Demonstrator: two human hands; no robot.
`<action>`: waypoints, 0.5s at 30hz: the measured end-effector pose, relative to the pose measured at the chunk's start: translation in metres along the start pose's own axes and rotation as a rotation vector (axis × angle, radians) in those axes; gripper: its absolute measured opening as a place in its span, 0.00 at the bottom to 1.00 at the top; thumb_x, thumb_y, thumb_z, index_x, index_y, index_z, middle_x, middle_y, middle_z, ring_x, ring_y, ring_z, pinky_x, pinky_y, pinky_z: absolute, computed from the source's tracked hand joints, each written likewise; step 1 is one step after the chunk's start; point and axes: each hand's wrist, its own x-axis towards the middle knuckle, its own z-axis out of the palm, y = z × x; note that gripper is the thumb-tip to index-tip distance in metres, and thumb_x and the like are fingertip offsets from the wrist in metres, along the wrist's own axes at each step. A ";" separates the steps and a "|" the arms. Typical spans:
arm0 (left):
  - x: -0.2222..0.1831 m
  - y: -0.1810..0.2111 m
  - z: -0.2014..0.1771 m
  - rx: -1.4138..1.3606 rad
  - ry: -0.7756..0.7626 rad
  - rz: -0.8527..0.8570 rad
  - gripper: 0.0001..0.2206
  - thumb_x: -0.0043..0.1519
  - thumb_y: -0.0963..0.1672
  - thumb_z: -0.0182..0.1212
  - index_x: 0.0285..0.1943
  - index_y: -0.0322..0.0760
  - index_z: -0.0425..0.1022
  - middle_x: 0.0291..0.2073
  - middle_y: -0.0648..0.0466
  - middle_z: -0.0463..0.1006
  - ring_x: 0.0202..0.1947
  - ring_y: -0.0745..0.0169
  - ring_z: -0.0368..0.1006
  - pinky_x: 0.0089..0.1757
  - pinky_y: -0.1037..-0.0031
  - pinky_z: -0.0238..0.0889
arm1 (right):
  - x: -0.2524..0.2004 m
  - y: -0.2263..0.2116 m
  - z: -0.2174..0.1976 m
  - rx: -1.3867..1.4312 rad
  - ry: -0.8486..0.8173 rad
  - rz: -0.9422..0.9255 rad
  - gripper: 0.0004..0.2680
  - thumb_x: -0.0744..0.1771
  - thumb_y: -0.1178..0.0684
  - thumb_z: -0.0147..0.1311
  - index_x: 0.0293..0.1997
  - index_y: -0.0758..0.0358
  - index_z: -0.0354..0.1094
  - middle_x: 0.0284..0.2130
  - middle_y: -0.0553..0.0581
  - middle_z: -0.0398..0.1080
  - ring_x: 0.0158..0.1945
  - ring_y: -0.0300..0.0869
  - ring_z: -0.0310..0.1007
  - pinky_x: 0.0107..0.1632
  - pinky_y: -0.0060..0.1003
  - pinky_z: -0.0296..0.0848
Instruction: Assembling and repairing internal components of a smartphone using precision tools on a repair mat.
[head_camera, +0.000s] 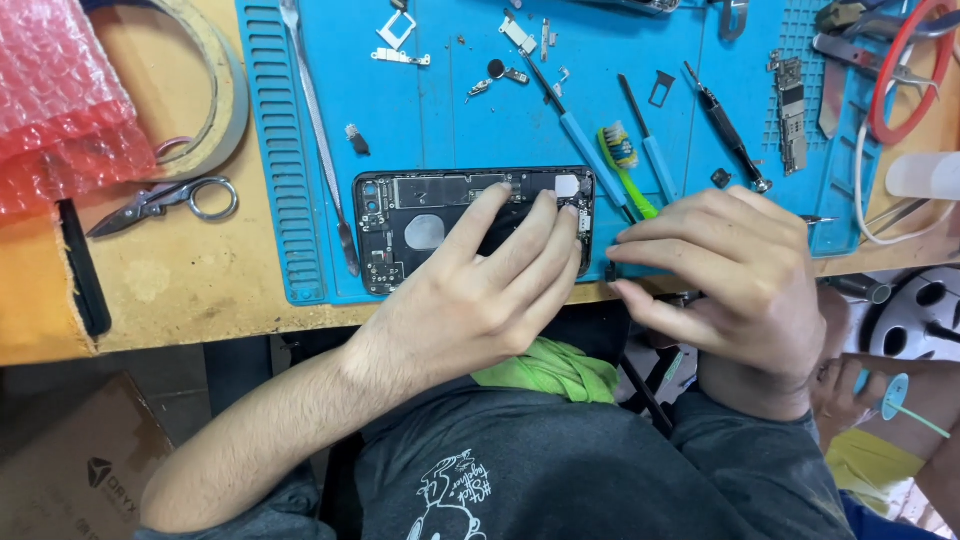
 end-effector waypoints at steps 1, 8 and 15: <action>0.001 0.000 0.001 -0.002 -0.003 0.007 0.12 0.80 0.43 0.55 0.63 0.35 0.84 0.58 0.47 0.84 0.63 0.54 0.78 0.59 0.59 0.76 | 0.000 0.000 -0.001 0.001 0.005 0.006 0.05 0.71 0.52 0.70 0.45 0.62 0.84 0.42 0.57 0.84 0.42 0.49 0.82 0.42 0.41 0.69; 0.004 -0.001 -0.002 -0.084 -0.048 -0.039 0.10 0.80 0.43 0.57 0.62 0.38 0.83 0.61 0.45 0.84 0.64 0.51 0.79 0.61 0.54 0.75 | -0.001 0.006 0.000 -0.002 -0.037 -0.046 0.07 0.71 0.50 0.69 0.45 0.63 0.83 0.41 0.57 0.84 0.42 0.48 0.81 0.42 0.41 0.71; 0.007 -0.003 -0.004 -0.081 -0.080 -0.046 0.11 0.81 0.44 0.55 0.63 0.40 0.83 0.62 0.47 0.85 0.64 0.54 0.79 0.61 0.56 0.75 | -0.006 0.015 0.008 0.047 -0.051 -0.147 0.08 0.70 0.52 0.72 0.47 0.66 0.80 0.46 0.62 0.84 0.45 0.53 0.83 0.39 0.43 0.71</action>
